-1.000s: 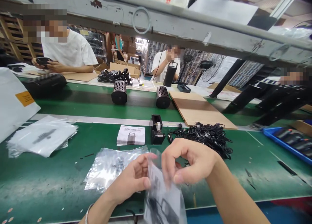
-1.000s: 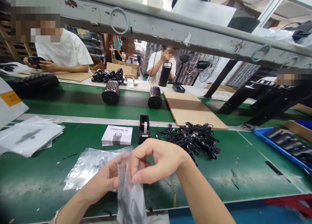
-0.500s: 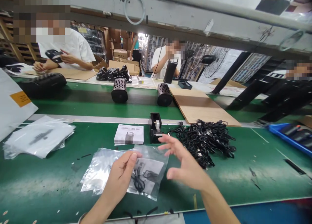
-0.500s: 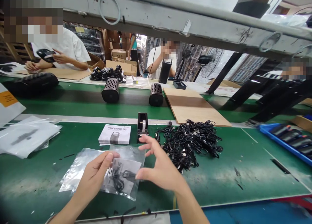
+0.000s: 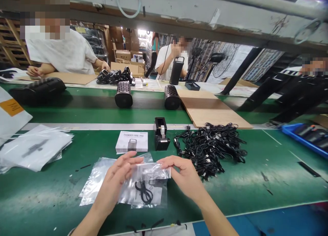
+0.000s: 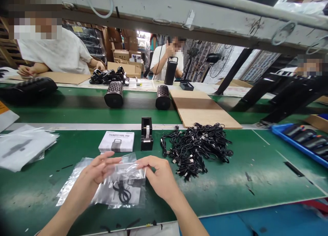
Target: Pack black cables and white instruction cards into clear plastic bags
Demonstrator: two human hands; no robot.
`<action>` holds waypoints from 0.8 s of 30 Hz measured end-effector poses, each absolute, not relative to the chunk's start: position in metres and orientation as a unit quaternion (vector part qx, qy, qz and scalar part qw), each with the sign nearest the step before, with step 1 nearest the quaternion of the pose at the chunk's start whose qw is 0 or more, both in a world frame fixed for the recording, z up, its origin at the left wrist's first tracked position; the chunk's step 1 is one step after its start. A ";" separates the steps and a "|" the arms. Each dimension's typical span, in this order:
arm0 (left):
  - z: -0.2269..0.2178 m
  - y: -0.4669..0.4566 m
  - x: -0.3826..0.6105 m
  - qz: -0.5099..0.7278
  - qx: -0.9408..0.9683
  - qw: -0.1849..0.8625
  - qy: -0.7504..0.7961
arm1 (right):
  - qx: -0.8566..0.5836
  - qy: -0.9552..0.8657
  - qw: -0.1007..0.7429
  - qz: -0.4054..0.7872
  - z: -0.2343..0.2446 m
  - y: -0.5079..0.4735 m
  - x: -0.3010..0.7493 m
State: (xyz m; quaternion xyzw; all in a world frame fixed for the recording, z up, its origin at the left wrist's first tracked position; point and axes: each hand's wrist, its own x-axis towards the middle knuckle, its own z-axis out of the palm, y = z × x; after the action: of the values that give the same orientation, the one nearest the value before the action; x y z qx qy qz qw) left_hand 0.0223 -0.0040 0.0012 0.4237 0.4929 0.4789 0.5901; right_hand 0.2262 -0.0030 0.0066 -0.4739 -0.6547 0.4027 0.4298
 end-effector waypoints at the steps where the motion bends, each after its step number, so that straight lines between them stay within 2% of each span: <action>1: 0.002 -0.004 0.024 0.486 0.398 0.609 0.484 | -0.468 -0.665 0.435 0.386 0.005 -0.004 0.225; 6: -0.004 -0.004 0.032 0.403 0.451 0.599 0.525 | -0.443 -0.716 0.416 0.344 0.002 -0.004 0.222; 10: -0.012 -0.005 0.030 0.391 0.458 0.595 0.532 | -0.588 -0.614 0.442 0.285 0.007 0.020 0.226; 12: -0.013 -0.006 0.029 0.406 0.451 0.579 0.544 | -0.655 -0.573 0.417 0.263 0.009 0.041 0.228; 16: -0.014 -0.008 0.030 0.443 0.454 0.548 0.545 | -0.657 -0.562 0.373 0.335 0.006 0.074 0.226; 21: -0.018 -0.008 0.031 0.470 0.456 0.525 0.544 | -0.617 -0.525 0.407 0.422 0.003 0.071 0.218; 24: -0.020 -0.006 0.030 0.469 0.459 0.522 0.545 | -0.591 -0.525 0.432 0.434 -0.001 0.059 0.216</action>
State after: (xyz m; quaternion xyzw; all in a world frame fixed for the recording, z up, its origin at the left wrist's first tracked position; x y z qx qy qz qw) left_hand 0.0297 -0.0063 -0.0195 0.4589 0.5451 0.4693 0.5216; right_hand 0.2163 0.0588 -0.0011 -0.5913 -0.5246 0.4339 0.4323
